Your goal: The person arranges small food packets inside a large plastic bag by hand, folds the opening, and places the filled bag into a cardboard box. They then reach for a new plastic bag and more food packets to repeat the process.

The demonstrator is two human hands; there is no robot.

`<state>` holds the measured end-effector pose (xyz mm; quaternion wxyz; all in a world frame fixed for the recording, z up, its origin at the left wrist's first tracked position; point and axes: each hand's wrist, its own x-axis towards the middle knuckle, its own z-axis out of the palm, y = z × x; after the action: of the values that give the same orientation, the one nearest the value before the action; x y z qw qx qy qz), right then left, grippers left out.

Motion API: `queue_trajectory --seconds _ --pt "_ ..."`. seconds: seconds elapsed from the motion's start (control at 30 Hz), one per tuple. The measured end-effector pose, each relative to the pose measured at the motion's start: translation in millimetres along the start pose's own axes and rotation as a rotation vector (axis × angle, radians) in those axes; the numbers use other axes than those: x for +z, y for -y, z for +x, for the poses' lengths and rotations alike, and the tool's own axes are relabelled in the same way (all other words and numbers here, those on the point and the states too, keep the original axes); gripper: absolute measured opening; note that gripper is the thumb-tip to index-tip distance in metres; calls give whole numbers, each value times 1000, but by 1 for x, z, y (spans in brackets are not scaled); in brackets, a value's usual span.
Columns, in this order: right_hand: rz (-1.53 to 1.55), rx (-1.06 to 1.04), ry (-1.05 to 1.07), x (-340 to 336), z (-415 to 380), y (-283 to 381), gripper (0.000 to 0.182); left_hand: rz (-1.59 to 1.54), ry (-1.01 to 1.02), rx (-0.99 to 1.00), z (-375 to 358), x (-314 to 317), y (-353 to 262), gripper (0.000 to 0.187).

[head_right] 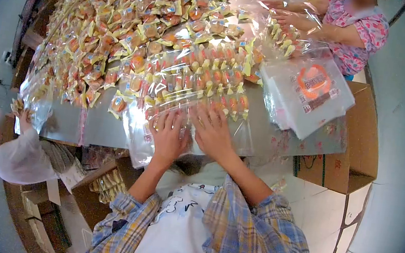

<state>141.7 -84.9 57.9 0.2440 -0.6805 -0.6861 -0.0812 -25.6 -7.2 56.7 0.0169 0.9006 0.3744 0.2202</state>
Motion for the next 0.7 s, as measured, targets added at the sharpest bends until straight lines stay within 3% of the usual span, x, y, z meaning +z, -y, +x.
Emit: queue_trajectory --seconds 0.23,0.4,0.67,0.7 --pt "52 -15 -157 40 21 -12 37 52 -21 1 -13 14 10 55" --pt "60 -37 -135 46 18 -23 36 -21 -151 -14 -2 16 6 48" --pt "82 -18 -86 54 11 -26 46 3 -124 -68 -2 25 14 51" --pt "74 -20 -100 54 12 -26 38 2 -123 -72 1 26 15 52"
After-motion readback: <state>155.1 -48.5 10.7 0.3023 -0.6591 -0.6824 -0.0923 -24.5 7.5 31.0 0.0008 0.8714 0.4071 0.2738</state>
